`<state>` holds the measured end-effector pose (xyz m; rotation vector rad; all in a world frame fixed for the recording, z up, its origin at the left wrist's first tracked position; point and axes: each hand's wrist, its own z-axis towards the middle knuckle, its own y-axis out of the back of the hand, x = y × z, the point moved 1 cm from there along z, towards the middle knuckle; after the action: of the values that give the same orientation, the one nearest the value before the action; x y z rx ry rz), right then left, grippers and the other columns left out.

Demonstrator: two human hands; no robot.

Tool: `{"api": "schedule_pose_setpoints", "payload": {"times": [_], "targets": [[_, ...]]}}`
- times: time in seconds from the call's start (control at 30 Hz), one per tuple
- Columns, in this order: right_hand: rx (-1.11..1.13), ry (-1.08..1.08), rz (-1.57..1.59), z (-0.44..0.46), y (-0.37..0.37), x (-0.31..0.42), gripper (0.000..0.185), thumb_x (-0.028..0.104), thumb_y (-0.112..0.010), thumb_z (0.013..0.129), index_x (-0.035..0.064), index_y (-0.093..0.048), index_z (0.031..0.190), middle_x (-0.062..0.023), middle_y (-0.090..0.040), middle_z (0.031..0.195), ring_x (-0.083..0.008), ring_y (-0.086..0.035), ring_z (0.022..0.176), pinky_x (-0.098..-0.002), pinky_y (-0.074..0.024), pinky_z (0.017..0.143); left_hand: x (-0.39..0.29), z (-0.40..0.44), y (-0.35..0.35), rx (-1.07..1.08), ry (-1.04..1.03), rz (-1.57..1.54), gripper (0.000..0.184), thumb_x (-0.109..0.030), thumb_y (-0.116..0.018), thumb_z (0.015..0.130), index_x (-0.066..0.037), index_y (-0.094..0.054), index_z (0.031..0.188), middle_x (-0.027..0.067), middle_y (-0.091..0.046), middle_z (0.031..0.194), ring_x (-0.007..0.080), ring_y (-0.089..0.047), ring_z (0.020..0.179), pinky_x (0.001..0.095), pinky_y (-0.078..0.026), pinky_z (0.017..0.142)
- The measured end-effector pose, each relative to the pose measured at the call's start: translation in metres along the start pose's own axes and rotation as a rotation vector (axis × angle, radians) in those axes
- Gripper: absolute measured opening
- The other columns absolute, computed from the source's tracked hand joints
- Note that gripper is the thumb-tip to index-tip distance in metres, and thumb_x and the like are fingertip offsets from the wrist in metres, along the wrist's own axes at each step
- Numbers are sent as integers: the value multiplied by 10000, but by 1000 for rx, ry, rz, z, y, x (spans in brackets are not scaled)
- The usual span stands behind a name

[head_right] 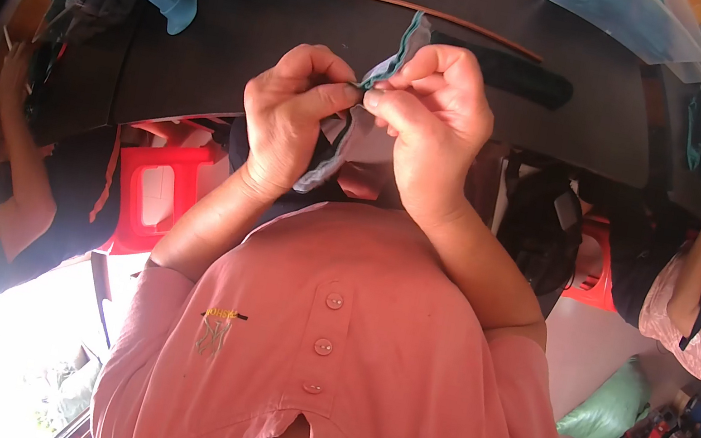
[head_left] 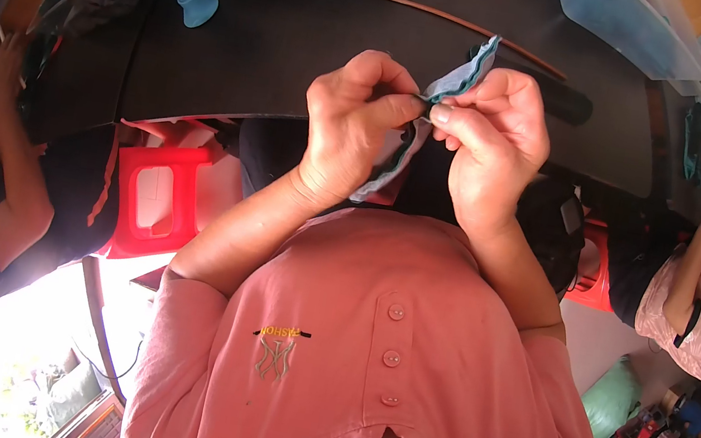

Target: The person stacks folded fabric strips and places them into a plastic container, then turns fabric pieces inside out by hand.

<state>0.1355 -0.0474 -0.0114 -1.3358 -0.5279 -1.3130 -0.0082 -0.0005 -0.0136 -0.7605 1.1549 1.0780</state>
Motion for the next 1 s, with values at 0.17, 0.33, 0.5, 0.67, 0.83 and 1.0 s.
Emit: {"api": "schedule_pose_setpoints", "payload": {"times": [0.17, 0.33, 0.5, 0.67, 0.83, 1.0], "targets": [[-14, 114, -39, -2, -8, -4, 286, -183, -613, 755, 26, -516, 924, -68, -641, 799, -84, -591, 682, -220, -475, 588, 3, 0, -22, -142, 71, -362, 167, 73, -535, 840, 27, -633, 966, 36, -646, 921, 77, -560, 801, 210, -454, 718], [-75, 74, -22, 2, -8, 2, 281, -189, -605, 756, 20, -521, 923, -69, -641, 810, -88, -603, 721, -222, -499, 646, -2, 0, -30, -70, 181, -380, 179, 51, -511, 868, 30, -643, 987, 34, -642, 907, 80, -562, 793, 221, -461, 739], [-103, 99, -32, -1, -5, 5, 274, -178, -595, 746, 22, -526, 919, -59, -637, 790, -79, -584, 666, -211, -461, 587, 17, 5, -26, -77, -484, 278, 221, 105, -589, 806, 11, -628, 1003, 90, -588, 847, 138, -585, 778, 243, -474, 659], [-133, -9, 11, 2, -4, 4, 255, -154, -584, 751, 33, -522, 914, -38, -620, 725, -83, -567, 593, -212, -423, 518, 13, 14, -27, -85, -469, 161, 273, 140, -501, 777, 26, -651, 974, 110, -603, 918, 161, -595, 765, 275, -493, 636], [-121, 65, -7, 2, -4, -6, 255, -166, -576, 742, 23, -524, 905, -47, -629, 746, -86, -573, 617, -225, -452, 531, -9, 7, -34, -69, 75, -299, 242, 125, -462, 852, 67, -655, 986, 43, -615, 890, 104, -584, 713, 243, -495, 627], [-90, 179, -74, 5, 4, 0, 272, -186, -562, 732, 7, -524, 920, -50, -626, 760, -74, -582, 663, -222, -488, 586, 8, 8, -32, 6, -404, 205, 258, 130, -556, 859, 31, -646, 1079, 72, -593, 893, 142, -596, 784, 259, -492, 681]]}}
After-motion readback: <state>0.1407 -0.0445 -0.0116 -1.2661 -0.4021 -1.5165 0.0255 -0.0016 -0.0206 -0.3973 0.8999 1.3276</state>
